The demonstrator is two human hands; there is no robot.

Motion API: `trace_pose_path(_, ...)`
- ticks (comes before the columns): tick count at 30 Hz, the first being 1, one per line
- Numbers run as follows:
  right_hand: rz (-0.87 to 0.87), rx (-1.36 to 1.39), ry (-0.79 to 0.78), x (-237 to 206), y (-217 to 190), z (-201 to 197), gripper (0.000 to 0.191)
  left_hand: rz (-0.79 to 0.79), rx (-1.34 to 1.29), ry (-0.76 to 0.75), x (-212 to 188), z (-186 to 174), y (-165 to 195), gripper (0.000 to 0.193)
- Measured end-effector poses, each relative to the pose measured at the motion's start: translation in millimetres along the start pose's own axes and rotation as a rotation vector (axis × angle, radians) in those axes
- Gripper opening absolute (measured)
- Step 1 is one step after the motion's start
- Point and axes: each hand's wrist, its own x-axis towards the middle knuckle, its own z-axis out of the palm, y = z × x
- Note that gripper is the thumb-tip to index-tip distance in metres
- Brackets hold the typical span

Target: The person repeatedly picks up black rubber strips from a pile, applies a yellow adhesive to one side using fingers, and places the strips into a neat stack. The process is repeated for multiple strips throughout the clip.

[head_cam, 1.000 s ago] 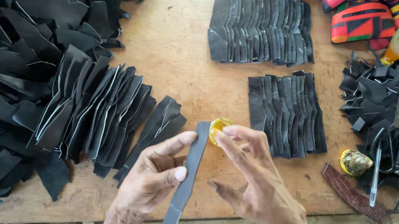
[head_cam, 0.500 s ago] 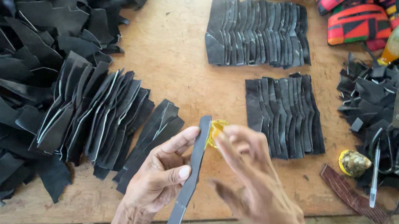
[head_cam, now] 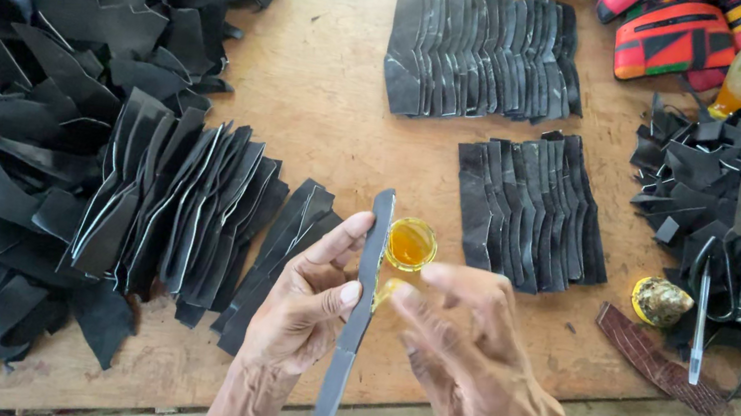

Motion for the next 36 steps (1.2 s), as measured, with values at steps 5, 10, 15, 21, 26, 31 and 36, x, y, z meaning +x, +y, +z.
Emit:
trace_pose_path(5,0.064,-0.153,-0.066,5.4,9.8,7.6,0.064,-0.005,-0.046,-0.074,-0.9,1.5,1.5,0.072)
trace_pose_path(10,0.003,-0.203,-0.074,5.2,12.6,13.0,0.059,-0.022,0.006,-0.014,-2.2,3.0,2.3,0.071)
trace_pose_path(15,0.224,-0.191,-0.069,13.8,15.5,17.8,0.065,-0.032,-0.003,-0.025,-2.1,1.2,3.0,0.069)
trace_pose_path(21,0.271,-0.186,-0.098,29.9,28.1,17.6,0.071,-0.068,-0.007,-0.086,-4.4,-0.8,1.6,0.067)
trace_pose_path(26,0.176,-0.004,-0.009,34.4,39.9,14.0,0.085,-0.084,0.024,-0.071,-2.0,6.9,1.8,0.068)
trace_pose_path(31,0.142,0.158,-0.103,19.8,16.8,23.8,0.084,-0.005,0.06,-0.036,7.0,9.1,9.6,0.074)
trace_pose_path(36,0.218,0.329,-0.166,3.8,2.7,25.5,0.082,0.024,0.037,0.034,8.7,-0.6,6.4,0.068)
